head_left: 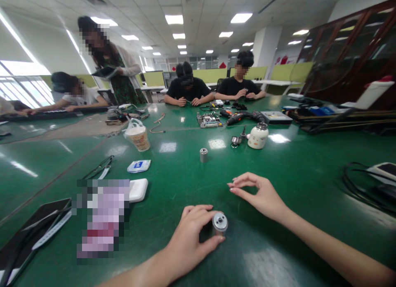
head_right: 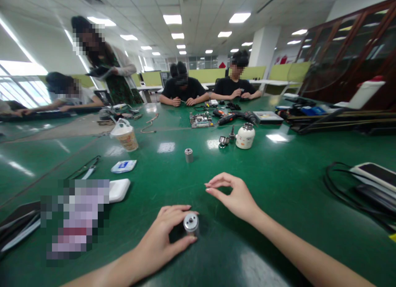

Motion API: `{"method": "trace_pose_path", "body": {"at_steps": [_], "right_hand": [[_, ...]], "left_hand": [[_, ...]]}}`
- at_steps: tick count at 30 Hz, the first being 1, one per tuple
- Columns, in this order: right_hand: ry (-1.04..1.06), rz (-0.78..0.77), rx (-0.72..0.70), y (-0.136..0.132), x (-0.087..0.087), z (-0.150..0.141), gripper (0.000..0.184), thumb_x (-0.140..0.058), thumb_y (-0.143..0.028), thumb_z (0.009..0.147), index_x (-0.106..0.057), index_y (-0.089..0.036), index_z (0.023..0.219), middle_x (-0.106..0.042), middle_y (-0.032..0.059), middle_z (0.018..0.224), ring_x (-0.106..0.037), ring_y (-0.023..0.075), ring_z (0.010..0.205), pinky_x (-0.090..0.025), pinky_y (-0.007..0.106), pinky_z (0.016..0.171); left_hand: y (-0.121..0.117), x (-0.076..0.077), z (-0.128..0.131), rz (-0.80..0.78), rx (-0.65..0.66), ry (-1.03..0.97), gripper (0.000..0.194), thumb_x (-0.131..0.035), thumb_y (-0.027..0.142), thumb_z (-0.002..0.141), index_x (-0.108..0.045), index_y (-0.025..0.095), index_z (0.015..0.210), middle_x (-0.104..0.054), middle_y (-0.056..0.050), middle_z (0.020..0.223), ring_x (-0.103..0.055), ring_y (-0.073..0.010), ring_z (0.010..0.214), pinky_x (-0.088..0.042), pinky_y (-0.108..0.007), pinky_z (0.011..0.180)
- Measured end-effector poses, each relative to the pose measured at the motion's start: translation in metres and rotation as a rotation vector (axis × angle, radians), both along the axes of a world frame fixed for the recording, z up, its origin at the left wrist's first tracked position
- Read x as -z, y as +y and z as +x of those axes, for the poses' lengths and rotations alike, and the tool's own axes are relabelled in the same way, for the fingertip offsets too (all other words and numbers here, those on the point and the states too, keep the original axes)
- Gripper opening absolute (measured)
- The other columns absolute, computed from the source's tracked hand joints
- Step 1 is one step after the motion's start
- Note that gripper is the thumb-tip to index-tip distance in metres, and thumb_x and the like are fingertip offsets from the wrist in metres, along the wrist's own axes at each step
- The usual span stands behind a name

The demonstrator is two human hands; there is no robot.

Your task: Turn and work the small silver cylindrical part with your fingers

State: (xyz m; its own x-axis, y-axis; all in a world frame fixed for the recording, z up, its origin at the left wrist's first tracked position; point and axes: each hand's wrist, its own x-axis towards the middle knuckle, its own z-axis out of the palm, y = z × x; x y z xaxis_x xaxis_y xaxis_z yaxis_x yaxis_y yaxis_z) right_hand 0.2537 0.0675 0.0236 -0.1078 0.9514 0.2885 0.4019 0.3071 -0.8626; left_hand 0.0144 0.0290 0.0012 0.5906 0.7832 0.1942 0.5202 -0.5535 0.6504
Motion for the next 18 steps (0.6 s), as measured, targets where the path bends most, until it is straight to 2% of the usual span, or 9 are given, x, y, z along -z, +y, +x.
{"method": "trace_pose_path", "body": {"at_steps": [2,7,13,16,18], "right_hand": [[0.056,-0.012,-0.099,-0.016,-0.01,-0.014,0.018,-0.074,-0.035,0.078,-0.068,-0.019,0.083,-0.076,0.0083,0.095,-0.073,0.024,0.089,-0.055,0.039,0.084],[-0.095,0.051,-0.224,-0.04,-0.017,-0.03,0.003,-0.076,-0.024,0.079,-0.072,-0.025,0.08,-0.074,0.0023,0.087,-0.066,0.0226,0.098,-0.049,0.04,0.088],[-0.142,0.072,-0.201,-0.04,-0.011,-0.033,0.009,-0.074,-0.026,0.08,-0.068,-0.024,0.073,-0.07,0.0004,0.077,-0.064,0.0203,0.084,-0.047,0.036,0.078],[-0.112,0.081,-0.1,-0.04,-0.012,-0.03,0.021,-0.075,-0.035,0.076,-0.061,-0.022,0.068,-0.061,-0.0029,0.059,-0.06,0.0168,0.063,-0.045,0.031,0.065],[-0.07,0.085,-0.066,-0.04,-0.012,-0.028,0.022,-0.07,-0.038,0.081,-0.058,-0.022,0.073,-0.053,-0.0065,0.05,-0.057,0.0147,0.054,-0.043,0.03,0.062]], "left_hand": [[0.001,0.001,0.0,0.003,0.004,-0.005,0.037,-0.073,0.029,0.081,-0.064,0.026,0.118,-0.069,-0.007,0.119,-0.054,-0.0289,0.12,-0.038,-0.044,0.1],[0.001,0.001,0.001,0.021,0.002,-0.033,0.036,-0.074,0.028,0.081,-0.064,0.027,0.116,-0.069,-0.005,0.117,-0.055,-0.0273,0.118,-0.038,-0.043,0.099],[0.0,0.001,0.001,0.021,0.005,-0.036,0.033,-0.073,0.027,0.081,-0.065,0.027,0.113,-0.07,-0.003,0.115,-0.055,-0.0269,0.118,-0.038,-0.042,0.098],[0.0,0.0,0.001,0.009,0.0,-0.031,0.033,-0.073,0.028,0.081,-0.065,0.027,0.113,-0.07,-0.004,0.116,-0.055,-0.0278,0.119,-0.038,-0.043,0.098],[0.0,0.0,0.001,0.003,0.002,-0.023,0.033,-0.073,0.028,0.081,-0.065,0.027,0.113,-0.07,-0.004,0.116,-0.054,-0.0281,0.119,-0.038,-0.043,0.099]]}}
